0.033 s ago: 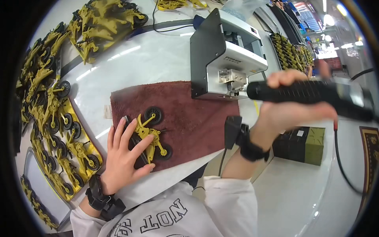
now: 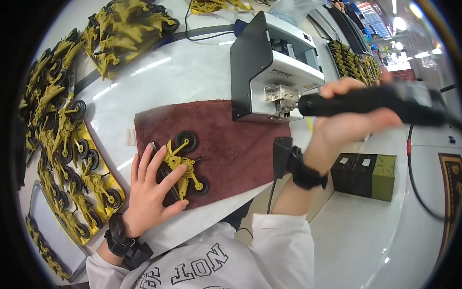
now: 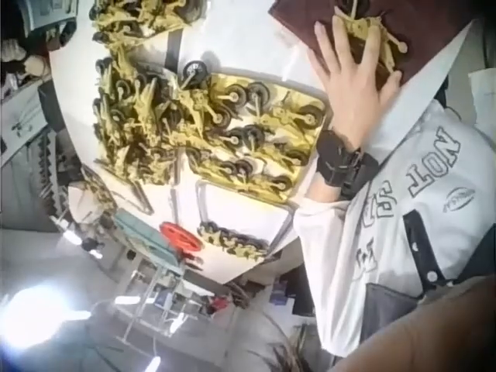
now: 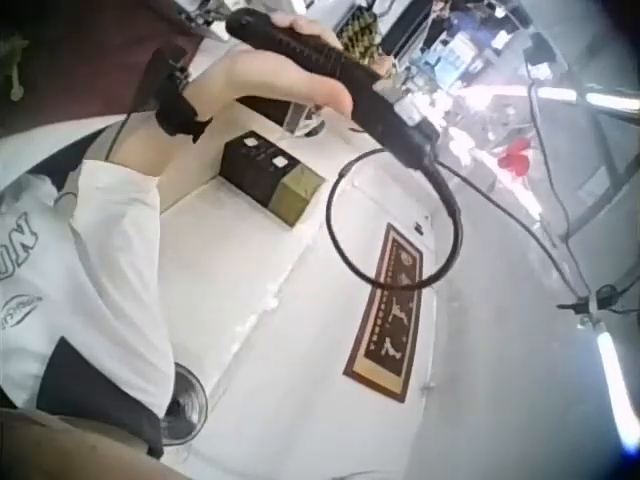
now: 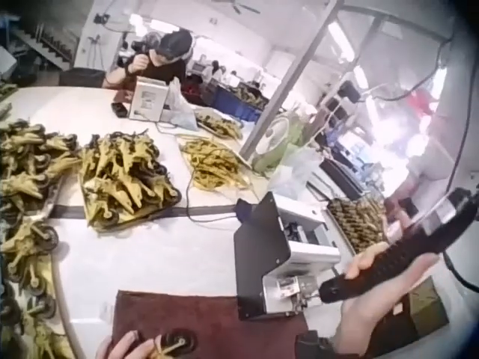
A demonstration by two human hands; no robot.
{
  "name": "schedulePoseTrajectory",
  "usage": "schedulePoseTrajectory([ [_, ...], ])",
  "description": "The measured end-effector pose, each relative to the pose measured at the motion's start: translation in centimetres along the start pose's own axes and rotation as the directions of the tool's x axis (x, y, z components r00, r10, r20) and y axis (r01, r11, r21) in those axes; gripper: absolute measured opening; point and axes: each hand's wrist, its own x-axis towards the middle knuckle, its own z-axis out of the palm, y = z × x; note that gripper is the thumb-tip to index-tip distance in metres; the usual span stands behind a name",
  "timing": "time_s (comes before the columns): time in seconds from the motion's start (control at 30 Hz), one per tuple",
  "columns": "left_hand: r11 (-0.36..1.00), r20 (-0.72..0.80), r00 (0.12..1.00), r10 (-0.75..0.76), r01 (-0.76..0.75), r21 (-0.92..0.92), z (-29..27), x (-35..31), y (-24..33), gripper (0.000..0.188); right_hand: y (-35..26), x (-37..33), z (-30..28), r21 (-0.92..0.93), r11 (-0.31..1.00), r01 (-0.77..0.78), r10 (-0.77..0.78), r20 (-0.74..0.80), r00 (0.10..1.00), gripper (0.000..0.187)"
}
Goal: Assembling yellow toy motorcycles on a production line using an electric screwdriver.
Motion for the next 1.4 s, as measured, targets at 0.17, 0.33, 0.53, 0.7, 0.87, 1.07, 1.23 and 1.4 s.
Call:
schedulePoseTrajectory([
  [0.17, 0.999, 0.000, 0.999, -0.032, 0.032, -0.038, -0.5, -0.3, 0.0, 0.062, -0.1, -1.8, -0.4, 0.005, 0.974, -0.226, 0.225, 0.080, 0.971, 0.093],
  [0.33, 1.000, 0.006, 1.000, -0.018, 0.018, -0.015, -0.3, -0.2, 0.1, 0.061, -3.2, -10.1, 0.4, 0.424, 0.879, -0.218, 0.074, 0.332, 0.941, 0.103],
  [0.53, 0.999, 0.007, 1.000, -0.023, 0.023, -0.028, -0.1, -0.4, -0.3, 0.062, -2.3, -12.4, 5.8, 0.525, 0.760, -0.383, 0.091, 0.498, 0.862, 0.118],
  [0.7, 0.999, 0.018, 1.000, -0.014, 0.014, -0.051, -0.2, -0.3, -0.2, 0.065, -1.8, -12.1, 6.7, 0.534, 0.735, -0.418, 0.117, 0.506, 0.854, 0.120],
  [0.87, 0.998, 0.026, 0.999, -0.020, 0.022, -0.054, -0.7, -0.3, -0.2, 0.066, -0.4, -13.0, 7.5, 0.421, 0.803, -0.423, 0.207, 0.468, 0.859, 0.112],
  [1.07, 0.998, 0.028, 0.999, -0.027, 0.028, -0.061, -0.5, -0.2, -0.1, 0.066, 0.5, -12.9, 7.7, 0.249, 0.872, -0.422, 0.248, 0.518, 0.818, 0.091],
  [1.23, 1.000, 0.075, 0.997, -0.001, -0.001, 0.024, -0.4, 0.0, 0.0, 0.067, 0.5, -13.1, 7.3, 0.256, 0.889, -0.380, 0.195, 0.539, 0.820, 0.088],
  [1.4, 1.000, 0.059, 0.998, -0.012, 0.011, 0.017, -0.1, -0.5, -0.2, 0.066, -3.0, -11.8, 5.2, 0.490, 0.866, -0.099, -0.075, 0.323, 0.944, 0.105],
])
